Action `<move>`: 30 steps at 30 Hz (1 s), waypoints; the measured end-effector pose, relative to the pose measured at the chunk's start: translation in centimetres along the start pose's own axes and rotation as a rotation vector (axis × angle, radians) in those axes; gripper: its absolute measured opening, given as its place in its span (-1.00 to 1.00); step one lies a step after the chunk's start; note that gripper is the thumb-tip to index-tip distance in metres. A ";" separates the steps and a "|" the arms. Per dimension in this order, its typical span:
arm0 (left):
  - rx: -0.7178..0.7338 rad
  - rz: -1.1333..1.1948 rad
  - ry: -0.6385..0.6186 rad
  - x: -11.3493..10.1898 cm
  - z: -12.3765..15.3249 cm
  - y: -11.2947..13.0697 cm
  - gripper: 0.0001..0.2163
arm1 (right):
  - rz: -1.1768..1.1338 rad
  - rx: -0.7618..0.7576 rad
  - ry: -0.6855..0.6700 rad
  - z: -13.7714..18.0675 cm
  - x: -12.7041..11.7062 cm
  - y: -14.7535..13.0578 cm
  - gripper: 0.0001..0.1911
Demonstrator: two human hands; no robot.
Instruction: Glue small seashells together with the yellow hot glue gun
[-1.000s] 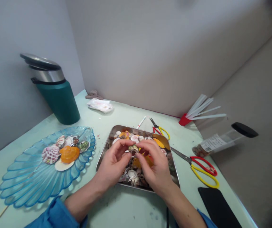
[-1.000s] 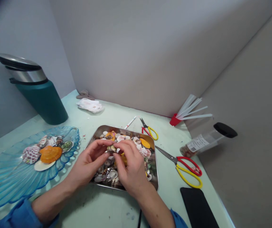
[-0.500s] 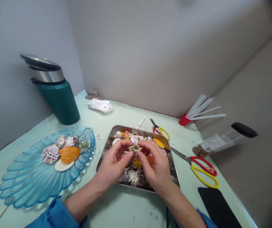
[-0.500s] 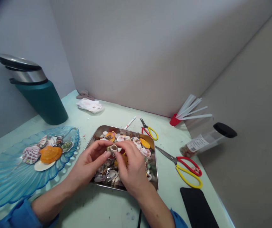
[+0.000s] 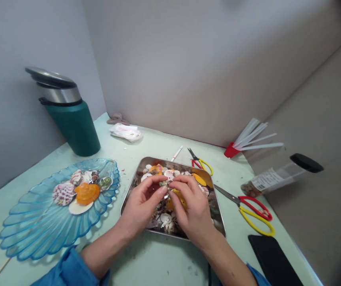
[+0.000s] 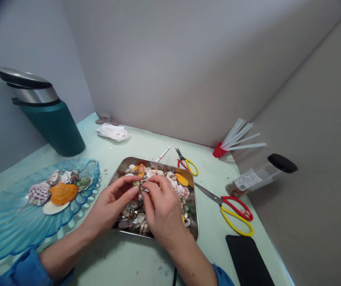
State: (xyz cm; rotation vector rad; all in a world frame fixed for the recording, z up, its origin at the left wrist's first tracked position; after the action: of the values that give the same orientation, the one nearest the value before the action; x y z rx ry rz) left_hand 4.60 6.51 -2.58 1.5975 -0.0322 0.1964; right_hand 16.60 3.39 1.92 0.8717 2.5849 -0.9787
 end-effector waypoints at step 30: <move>0.018 0.016 -0.073 0.7 0.1 0.3 -0.78 | -0.224 0.256 0.018 -0.2 -0.2 1.9 -0.89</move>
State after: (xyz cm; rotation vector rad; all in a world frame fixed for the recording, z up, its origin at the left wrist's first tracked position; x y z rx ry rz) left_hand 5.23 6.45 -2.22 1.6220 -0.0995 0.1514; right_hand 17.90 4.55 1.19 0.6581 2.6538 -1.3944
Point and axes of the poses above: each hand's wrist, its own z-axis away from the middle knuckle, its own x-axis out of the palm, y = z × x, the point moved 9 cm from there along -z, towards the middle knuckle, and after that the axes turned 15 degrees about y, right-handed, at the moved point
